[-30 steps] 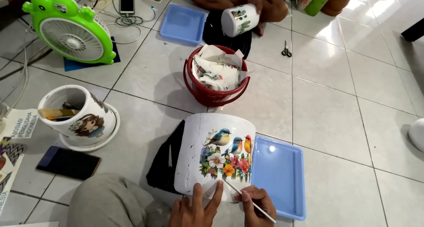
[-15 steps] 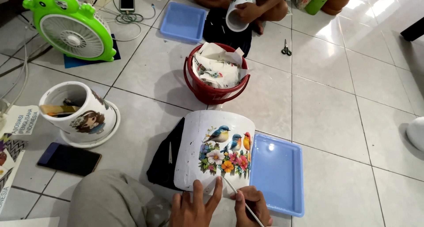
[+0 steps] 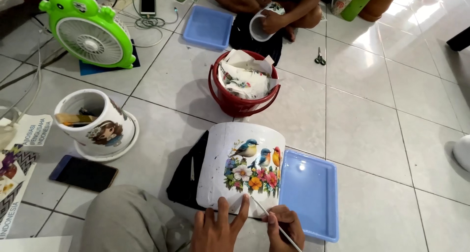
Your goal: A person sits on the floor and uses a craft knife to carefully scrape the edges of a floral decal applied to a white bucket, refining the application.
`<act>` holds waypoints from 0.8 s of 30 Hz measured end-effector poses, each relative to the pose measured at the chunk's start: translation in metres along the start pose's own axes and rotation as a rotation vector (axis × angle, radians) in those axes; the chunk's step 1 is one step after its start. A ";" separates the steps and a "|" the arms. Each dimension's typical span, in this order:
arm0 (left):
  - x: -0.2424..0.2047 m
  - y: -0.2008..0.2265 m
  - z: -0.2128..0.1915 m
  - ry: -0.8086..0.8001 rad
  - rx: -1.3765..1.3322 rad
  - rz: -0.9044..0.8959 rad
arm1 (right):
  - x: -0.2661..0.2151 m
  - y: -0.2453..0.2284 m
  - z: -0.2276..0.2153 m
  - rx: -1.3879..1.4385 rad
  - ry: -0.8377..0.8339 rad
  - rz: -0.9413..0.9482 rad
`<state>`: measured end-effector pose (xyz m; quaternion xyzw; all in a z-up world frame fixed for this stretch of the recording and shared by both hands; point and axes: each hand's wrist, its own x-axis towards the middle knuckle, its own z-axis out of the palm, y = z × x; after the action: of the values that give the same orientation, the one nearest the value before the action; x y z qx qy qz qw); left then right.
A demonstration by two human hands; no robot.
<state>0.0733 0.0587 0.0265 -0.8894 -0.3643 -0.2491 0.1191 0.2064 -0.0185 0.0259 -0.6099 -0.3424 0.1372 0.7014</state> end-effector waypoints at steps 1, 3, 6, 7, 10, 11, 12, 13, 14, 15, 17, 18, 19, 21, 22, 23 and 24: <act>0.000 0.000 -0.001 0.002 -0.017 0.009 | 0.000 0.003 -0.004 0.012 -0.023 0.025; -0.003 0.002 0.001 -0.064 -0.042 0.000 | 0.005 -0.002 -0.008 -0.011 -0.012 0.058; -0.004 0.002 0.003 -0.101 -0.052 0.006 | 0.021 -0.008 -0.019 -0.075 -0.050 0.162; -0.006 0.002 0.003 -0.078 -0.038 0.020 | 0.026 -0.010 -0.024 -0.117 -0.100 0.241; -0.006 0.005 0.000 -0.080 -0.018 -0.009 | 0.059 -0.024 -0.029 -0.155 -0.249 0.330; -0.007 0.005 -0.001 -0.080 -0.019 -0.013 | 0.067 -0.027 -0.030 -0.157 -0.252 0.330; -0.007 0.005 -0.002 -0.072 -0.046 -0.025 | 0.075 -0.029 -0.030 -0.142 -0.295 0.314; -0.007 0.006 -0.002 -0.063 -0.072 -0.037 | 0.085 -0.030 -0.030 -0.125 -0.340 0.298; -0.005 0.003 -0.003 -0.063 -0.072 -0.042 | 0.093 -0.026 -0.028 -0.126 -0.344 0.297; -0.005 0.001 -0.005 -0.093 -0.082 -0.017 | 0.098 -0.021 -0.028 -0.011 -0.412 0.296; -0.007 -0.002 -0.004 -0.124 -0.093 0.003 | 0.107 -0.019 -0.024 0.103 -0.483 0.296; -0.009 -0.002 -0.001 -0.113 -0.099 0.014 | 0.109 -0.021 -0.021 0.099 -0.507 0.297; -0.012 -0.003 0.001 -0.104 -0.104 0.027 | 0.111 -0.023 -0.018 0.097 -0.530 0.299; -0.010 -0.002 -0.001 -0.113 -0.105 0.004 | 0.113 -0.023 -0.013 0.102 -0.553 0.292; -0.009 -0.002 -0.002 -0.120 -0.106 -0.014 | 0.114 -0.023 -0.010 0.109 -0.573 0.284; -0.007 -0.003 -0.003 -0.124 -0.106 -0.017 | 0.115 -0.022 -0.010 0.108 -0.575 0.288; -0.006 -0.003 -0.004 -0.158 -0.123 -0.007 | 0.115 -0.020 -0.009 0.124 -0.586 0.303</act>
<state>0.0661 0.0560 0.0267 -0.9106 -0.3598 -0.2004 0.0341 0.2917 0.0402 0.0810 -0.5448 -0.4261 0.4298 0.5805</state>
